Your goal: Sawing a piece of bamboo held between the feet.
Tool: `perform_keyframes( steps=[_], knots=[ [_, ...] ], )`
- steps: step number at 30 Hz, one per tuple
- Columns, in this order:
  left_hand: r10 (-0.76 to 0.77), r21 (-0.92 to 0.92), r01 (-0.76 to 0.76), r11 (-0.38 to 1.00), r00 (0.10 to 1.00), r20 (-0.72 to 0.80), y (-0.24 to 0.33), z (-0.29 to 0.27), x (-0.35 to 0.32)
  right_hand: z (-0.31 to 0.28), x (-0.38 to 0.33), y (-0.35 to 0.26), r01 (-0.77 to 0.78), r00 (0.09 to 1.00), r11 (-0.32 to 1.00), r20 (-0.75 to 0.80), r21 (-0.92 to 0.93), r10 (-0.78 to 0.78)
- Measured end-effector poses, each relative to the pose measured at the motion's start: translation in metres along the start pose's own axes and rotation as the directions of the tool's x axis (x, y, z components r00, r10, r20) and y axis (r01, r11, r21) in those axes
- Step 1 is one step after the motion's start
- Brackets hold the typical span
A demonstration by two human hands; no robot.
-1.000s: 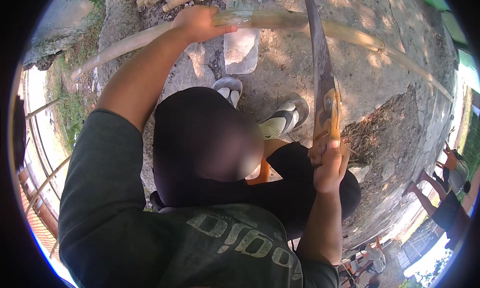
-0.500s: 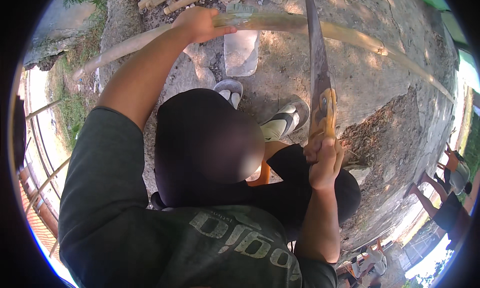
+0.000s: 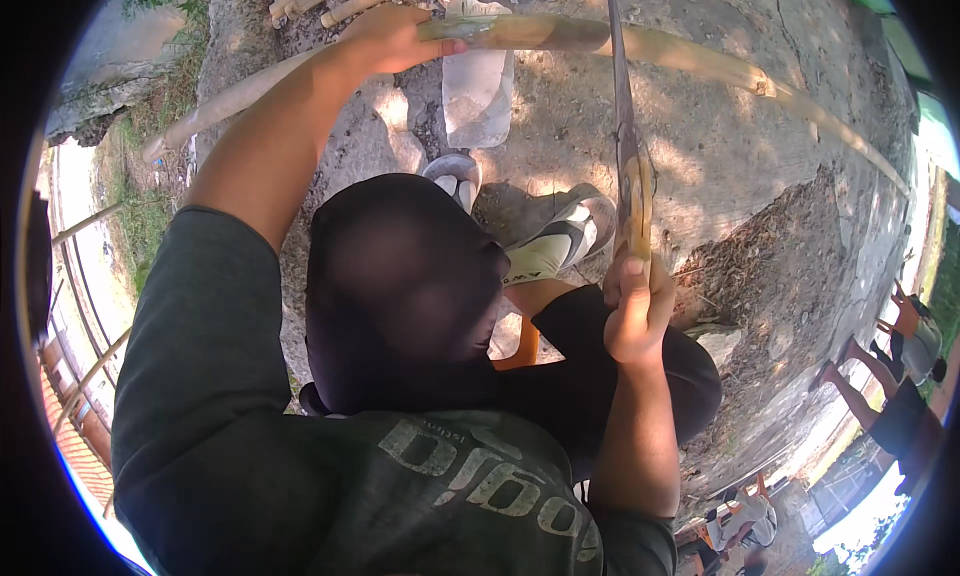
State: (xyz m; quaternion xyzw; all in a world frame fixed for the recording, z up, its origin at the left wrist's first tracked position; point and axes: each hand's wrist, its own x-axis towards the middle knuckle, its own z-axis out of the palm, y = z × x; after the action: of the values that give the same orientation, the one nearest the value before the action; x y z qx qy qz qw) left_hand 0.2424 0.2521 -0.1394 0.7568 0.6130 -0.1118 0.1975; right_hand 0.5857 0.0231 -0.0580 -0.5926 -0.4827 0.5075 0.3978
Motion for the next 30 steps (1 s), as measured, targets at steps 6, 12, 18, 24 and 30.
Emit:
perform_keyframes(
  steps=[6,12,18,24,30],
  knots=[
    [0.035,-0.013,-0.035,0.999,0.999,0.025,0.021,-0.006,0.002,0.001,0.122,-0.030,-0.170,0.977,0.947,-0.079,0.272,0.198],
    [-0.021,-0.005,0.022,1.000,0.999,0.032,0.000,-0.011,-0.010,-0.007,0.023,0.000,-0.105,0.990,0.979,-0.071,0.175,0.119],
    [0.029,-0.020,-0.029,0.999,0.999,-0.033,0.018,-0.004,0.003,0.012,0.109,-0.009,-0.062,0.997,0.994,-0.032,0.090,0.065],
    [-0.034,-0.086,0.037,0.996,0.999,0.040,-0.007,-0.010,0.006,-0.005,0.063,-0.002,-0.205,0.968,0.906,-0.063,0.370,0.245],
    [0.000,-0.045,0.001,0.999,1.000,0.028,0.016,-0.006,-0.003,-0.002,0.053,0.001,-0.121,0.989,0.972,-0.056,0.200,0.134]
  ],
)
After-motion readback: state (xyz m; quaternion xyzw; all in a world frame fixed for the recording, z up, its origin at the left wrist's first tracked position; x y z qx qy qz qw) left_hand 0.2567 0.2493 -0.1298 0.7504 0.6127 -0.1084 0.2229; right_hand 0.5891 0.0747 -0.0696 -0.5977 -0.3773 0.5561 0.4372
